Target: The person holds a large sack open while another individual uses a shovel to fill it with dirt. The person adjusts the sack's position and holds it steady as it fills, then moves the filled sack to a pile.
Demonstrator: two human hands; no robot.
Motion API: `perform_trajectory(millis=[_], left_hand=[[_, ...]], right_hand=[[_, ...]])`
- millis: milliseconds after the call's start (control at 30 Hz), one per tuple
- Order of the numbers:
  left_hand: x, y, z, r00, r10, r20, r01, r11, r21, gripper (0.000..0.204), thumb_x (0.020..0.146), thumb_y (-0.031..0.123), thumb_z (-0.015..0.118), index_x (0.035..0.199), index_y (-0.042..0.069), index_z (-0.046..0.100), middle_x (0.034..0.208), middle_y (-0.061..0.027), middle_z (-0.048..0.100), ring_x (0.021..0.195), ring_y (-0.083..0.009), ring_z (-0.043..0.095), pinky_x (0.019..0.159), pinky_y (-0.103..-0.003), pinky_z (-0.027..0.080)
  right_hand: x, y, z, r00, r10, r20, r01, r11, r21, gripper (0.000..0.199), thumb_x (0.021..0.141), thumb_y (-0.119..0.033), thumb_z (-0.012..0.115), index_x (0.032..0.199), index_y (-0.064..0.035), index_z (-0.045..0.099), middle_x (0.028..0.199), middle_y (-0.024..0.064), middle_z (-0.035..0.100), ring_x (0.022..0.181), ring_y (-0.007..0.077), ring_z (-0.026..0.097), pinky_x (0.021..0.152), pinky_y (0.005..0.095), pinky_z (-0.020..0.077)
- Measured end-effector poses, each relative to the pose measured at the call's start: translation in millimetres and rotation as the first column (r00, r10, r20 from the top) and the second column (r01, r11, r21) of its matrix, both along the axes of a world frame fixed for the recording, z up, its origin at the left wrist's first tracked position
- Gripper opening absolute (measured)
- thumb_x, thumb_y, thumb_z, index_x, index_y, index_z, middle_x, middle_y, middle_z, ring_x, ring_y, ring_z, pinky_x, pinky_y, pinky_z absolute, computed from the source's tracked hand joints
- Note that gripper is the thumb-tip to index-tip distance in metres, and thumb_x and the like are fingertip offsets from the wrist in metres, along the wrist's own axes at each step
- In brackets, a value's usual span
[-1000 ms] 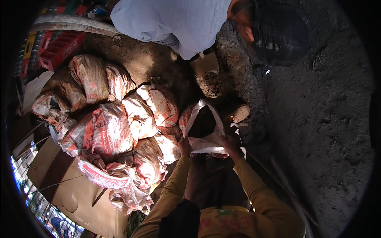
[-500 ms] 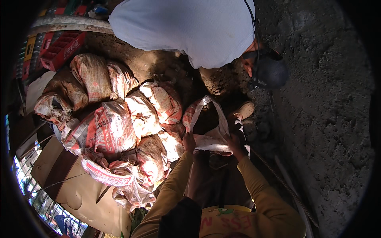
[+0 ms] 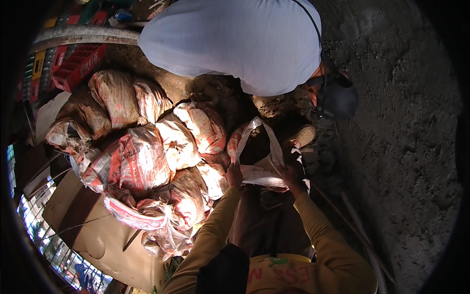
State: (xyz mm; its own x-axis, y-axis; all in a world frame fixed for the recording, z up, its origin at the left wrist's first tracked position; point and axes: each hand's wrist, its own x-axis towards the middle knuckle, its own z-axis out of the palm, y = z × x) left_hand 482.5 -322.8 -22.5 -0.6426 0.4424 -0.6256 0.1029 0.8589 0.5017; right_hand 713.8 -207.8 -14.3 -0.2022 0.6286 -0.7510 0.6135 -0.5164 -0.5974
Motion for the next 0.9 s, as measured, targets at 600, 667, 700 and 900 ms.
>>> perform_trajectory(millis=[600, 667, 700, 900], left_hand=[[-8, 1, -6, 0.997, -0.064, -0.053, 0.063, 0.998, -0.012, 0.041, 0.095, 0.035, 0.042, 0.100, -0.002, 0.059, 0.081, -0.0229, 0.062, 0.079, -0.0371, 0.062, 0.068, -0.043, 0.045], [-1, 10, 0, 0.999, -0.035, -0.019, 0.035, 0.999, -0.020, 0.041, 0.095, 0.035, 0.042, 0.099, -0.002, 0.059, 0.081, -0.0227, 0.062, 0.079, -0.0366, 0.062, 0.068, -0.043, 0.045], [2, 14, 2, 1.000, -0.020, -0.002, 0.020, 0.999, -0.025, 0.041, 0.095, 0.035, 0.042, 0.098, -0.002, 0.059, 0.080, -0.0225, 0.062, 0.078, -0.0364, 0.062, 0.068, -0.043, 0.045], [-8, 13, -3, 0.999, -0.041, -0.005, 0.041, 0.999, -0.015, 0.045, 0.094, 0.038, 0.041, 0.094, -0.002, 0.061, 0.078, -0.0220, 0.062, 0.077, -0.0355, 0.061, 0.068, -0.043, 0.044]], right_hand=[[-2, 5, 0, 0.999, 0.017, -0.030, -0.015, 0.999, 0.044, 0.041, 0.084, -0.033, 0.062, 0.098, 0.0054, 0.063, 0.087, 0.0207, 0.066, 0.085, 0.0270, 0.064, 0.075, 0.0381, 0.0465], [5, 3, -5, 0.999, -0.024, -0.040, 0.026, 0.999, 0.036, 0.042, 0.084, -0.034, 0.062, 0.099, 0.0050, 0.063, 0.088, 0.0211, 0.066, 0.085, 0.0271, 0.064, 0.075, 0.0383, 0.0465], [9, 1, -8, 0.998, -0.044, -0.045, 0.046, 0.998, 0.031, 0.042, 0.084, -0.034, 0.062, 0.099, 0.0049, 0.063, 0.088, 0.0212, 0.066, 0.085, 0.0272, 0.064, 0.075, 0.0384, 0.0465], [7, -1, -17, 0.996, -0.049, -0.073, 0.053, 0.998, 0.045, 0.042, 0.083, -0.035, 0.063, 0.100, 0.0032, 0.063, 0.088, 0.0207, 0.066, 0.085, 0.0262, 0.064, 0.074, 0.0385, 0.0466]])
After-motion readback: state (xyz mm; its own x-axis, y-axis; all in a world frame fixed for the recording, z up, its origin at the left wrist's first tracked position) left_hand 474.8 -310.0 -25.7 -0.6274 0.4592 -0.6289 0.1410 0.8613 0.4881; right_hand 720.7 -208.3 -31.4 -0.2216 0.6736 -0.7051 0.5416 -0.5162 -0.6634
